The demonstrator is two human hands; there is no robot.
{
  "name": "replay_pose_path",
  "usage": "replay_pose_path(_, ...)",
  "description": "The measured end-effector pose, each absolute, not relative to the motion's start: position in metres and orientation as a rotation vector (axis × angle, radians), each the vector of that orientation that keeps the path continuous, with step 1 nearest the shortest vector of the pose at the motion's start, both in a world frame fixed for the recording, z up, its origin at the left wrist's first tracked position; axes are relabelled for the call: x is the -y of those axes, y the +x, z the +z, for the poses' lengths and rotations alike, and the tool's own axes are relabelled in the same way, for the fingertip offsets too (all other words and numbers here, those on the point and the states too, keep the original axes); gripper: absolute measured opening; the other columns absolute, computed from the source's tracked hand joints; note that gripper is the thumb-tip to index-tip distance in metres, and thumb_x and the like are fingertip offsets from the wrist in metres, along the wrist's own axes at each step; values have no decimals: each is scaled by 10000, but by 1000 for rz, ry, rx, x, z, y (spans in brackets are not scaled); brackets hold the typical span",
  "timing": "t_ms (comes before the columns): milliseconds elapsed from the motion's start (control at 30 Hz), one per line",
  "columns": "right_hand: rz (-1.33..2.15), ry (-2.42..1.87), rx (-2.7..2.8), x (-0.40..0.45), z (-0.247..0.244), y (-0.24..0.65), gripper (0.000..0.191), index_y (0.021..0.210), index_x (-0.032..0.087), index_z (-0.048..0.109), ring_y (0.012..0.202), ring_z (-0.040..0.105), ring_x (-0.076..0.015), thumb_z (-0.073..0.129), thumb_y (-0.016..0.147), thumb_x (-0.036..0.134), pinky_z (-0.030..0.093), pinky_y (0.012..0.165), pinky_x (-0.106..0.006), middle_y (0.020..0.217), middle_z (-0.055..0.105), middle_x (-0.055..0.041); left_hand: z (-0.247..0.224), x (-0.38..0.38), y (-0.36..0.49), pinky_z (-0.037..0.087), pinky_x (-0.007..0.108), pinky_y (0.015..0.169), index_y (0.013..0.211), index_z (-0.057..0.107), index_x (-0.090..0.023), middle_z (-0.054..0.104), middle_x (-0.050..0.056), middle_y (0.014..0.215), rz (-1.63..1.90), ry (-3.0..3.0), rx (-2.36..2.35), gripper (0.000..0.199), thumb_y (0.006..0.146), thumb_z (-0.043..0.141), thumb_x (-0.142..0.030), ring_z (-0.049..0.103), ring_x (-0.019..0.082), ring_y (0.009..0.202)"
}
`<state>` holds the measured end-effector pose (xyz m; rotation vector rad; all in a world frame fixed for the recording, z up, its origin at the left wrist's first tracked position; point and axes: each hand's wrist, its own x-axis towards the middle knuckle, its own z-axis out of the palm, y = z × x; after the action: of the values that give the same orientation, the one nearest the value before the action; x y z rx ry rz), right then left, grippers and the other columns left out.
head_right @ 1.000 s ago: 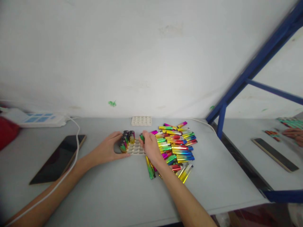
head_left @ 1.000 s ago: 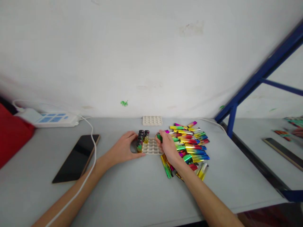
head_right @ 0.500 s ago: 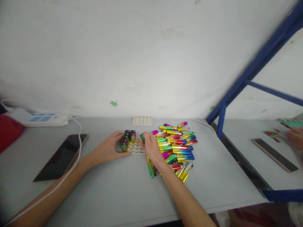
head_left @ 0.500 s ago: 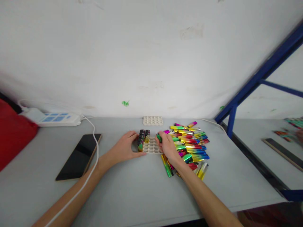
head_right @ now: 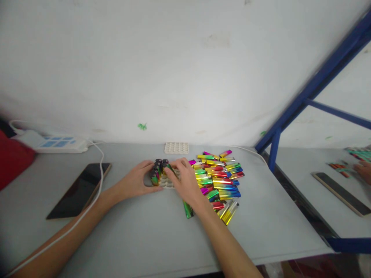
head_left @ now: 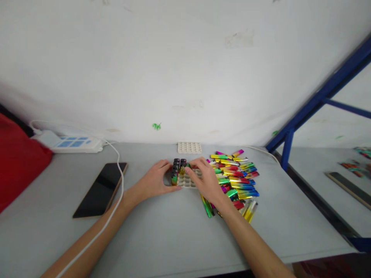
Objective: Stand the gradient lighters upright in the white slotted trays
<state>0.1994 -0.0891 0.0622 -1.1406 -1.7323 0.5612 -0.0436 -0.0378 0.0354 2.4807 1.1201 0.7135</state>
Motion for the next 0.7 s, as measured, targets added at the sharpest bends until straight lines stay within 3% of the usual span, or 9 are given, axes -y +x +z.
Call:
replay_pose_path(200,436,-1227,1806,89,55,201,263,1105,216,723,782,718,-217,607,1144,448,543,783,-319,843,766,-30,35,38,-44,592,506,1101,1143,736,-254,763,106,1247,720,2476,-1133,587,748,953,-630,714,375,1208)
replay_pose_path(433,358,-1305,2095,87,54,200,132,1148,214,728,916,783,-239,643,1152,315,552,813,-313,1018,828,-86,37,38,-43,600,515,1091,1154,733,-238,764,122,1236,706,2465,-1133,574,770,935,-614,717,368,1195)
replay_pose_path(700,147,-1512,2253,89,69,197,297,966,203,762,859,758,-231,685,1140,432,494,867,-337,920,819,-76,38,36,-44,610,532,1104,1149,757,-248,768,123,1244,700,2428,-1156,591,748,918,-651,734,377,1195)
